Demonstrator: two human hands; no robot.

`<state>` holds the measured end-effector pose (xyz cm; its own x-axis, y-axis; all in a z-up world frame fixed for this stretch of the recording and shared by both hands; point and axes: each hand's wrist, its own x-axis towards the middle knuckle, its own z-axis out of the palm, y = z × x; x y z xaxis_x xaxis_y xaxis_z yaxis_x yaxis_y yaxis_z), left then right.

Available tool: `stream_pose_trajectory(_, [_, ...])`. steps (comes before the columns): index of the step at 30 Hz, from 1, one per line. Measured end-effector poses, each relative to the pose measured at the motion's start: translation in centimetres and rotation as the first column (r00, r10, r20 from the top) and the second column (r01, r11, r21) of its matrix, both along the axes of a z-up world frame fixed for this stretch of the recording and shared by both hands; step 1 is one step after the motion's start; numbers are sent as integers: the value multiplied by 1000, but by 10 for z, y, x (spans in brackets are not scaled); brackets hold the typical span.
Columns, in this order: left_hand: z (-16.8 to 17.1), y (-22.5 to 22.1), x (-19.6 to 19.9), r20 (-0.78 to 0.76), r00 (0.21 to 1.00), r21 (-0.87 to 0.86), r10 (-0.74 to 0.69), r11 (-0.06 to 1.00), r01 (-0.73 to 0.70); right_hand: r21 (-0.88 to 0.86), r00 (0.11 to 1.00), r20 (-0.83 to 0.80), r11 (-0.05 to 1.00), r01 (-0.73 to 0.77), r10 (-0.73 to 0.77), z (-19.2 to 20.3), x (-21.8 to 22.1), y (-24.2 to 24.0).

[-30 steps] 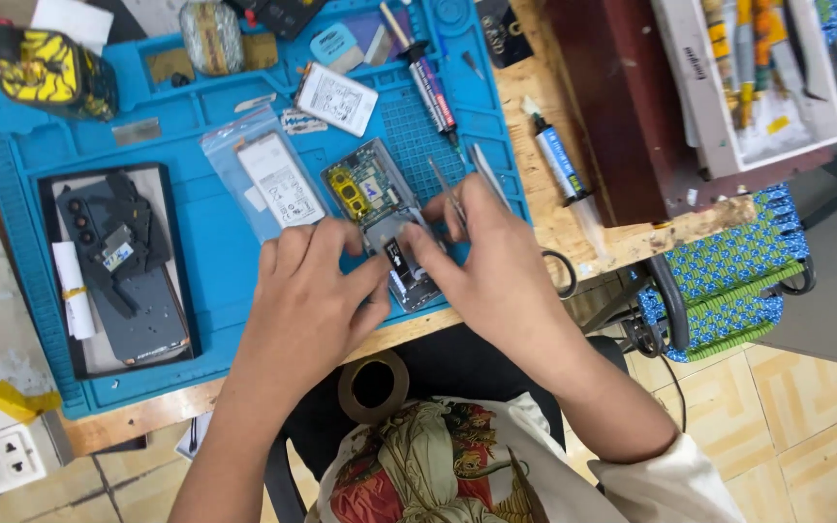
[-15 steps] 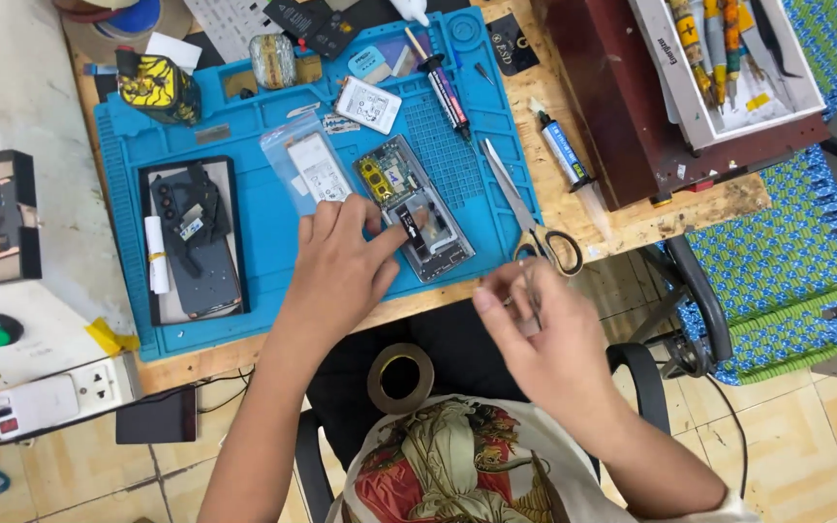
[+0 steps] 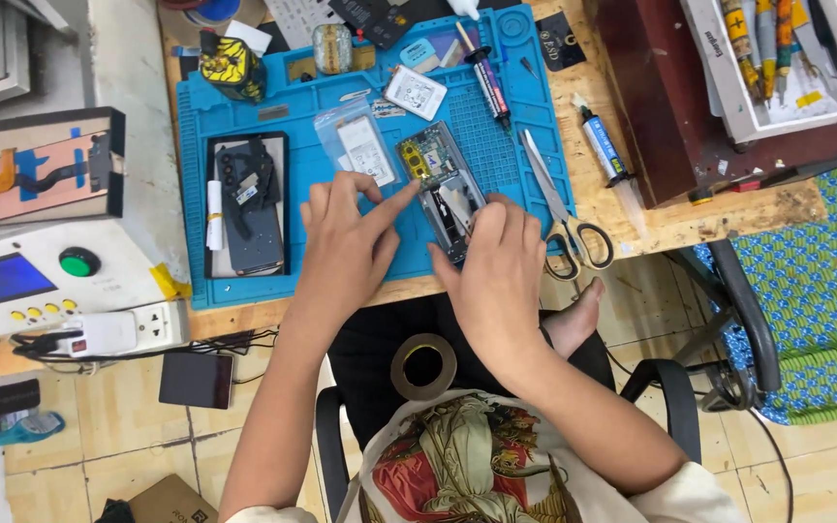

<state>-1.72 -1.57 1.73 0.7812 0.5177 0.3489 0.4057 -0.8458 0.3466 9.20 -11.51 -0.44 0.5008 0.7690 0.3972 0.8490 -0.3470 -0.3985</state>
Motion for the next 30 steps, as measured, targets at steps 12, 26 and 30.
stream_pose_trajectory(12, [7, -21, -68, 355, 905, 284, 236, 895, -344, -75, 648, -718, 899, -432, 252, 57, 57, 2])
stream_pose_trajectory(26, [-26, -31, -32, 158, 977, 506, 143, 838, -204, -194, 544, -451, 517, -833, 708, 41, 68, 35])
stream_pose_trajectory(30, [-26, -23, -23, 119, 986, 493, 115, 855, -159, 291, 629, -378, 732, -616, 680, 42, 56, -4])
